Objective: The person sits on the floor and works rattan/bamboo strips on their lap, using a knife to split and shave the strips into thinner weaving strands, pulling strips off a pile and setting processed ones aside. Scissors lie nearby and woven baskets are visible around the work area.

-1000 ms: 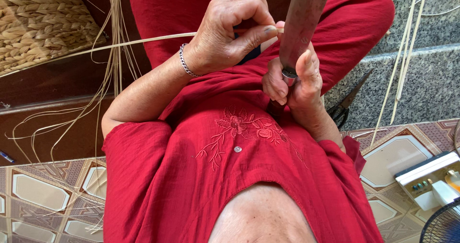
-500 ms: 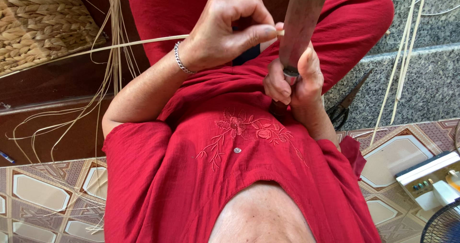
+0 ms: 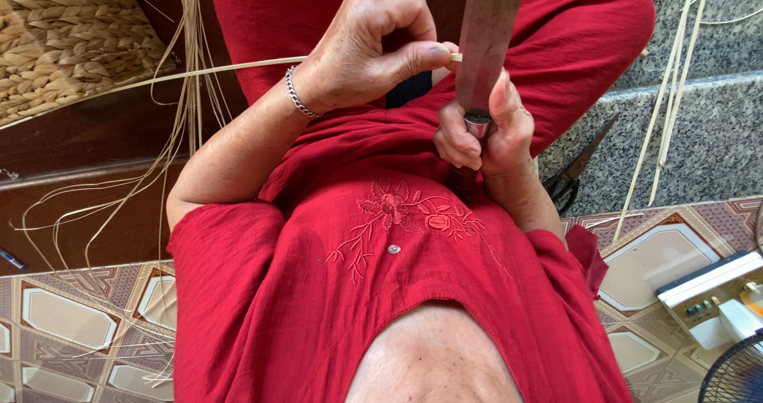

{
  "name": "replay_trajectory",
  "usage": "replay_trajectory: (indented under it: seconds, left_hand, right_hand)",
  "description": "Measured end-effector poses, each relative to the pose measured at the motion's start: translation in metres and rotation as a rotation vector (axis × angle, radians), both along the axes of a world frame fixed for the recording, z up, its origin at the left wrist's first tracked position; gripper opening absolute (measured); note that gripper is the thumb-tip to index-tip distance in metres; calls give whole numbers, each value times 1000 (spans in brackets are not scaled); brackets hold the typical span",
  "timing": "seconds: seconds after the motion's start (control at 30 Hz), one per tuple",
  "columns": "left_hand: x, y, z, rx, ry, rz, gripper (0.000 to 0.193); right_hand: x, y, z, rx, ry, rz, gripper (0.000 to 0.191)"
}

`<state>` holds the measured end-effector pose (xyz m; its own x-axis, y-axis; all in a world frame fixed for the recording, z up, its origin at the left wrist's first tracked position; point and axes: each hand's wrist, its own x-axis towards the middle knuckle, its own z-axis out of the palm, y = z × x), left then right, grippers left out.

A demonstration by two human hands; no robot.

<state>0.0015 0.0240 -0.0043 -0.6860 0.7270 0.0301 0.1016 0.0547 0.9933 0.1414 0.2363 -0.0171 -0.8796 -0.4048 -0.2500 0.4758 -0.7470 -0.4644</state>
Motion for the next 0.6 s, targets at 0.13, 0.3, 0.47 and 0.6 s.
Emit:
replay_trajectory:
  seconds: [0.13, 0.3, 0.47, 0.6]
  left_hand:
    - [0, 0, -4, 5, -4, -4, 29]
    - [-1, -1, -11, 0, 65, -15, 29]
    - [-4, -3, -14, -10, 36, -30, 28]
    - [-4, -2, -15, -25, 8, -17, 29]
  right_hand:
    - [0, 0, -1, -6, -19, 8, 59]
    - [-3, -1, -6, -60, -15, 39, 63]
    - [-4, -2, -11, -111, -19, 38, 58]
    - [-4, -3, -12, -73, 13, 11, 52]
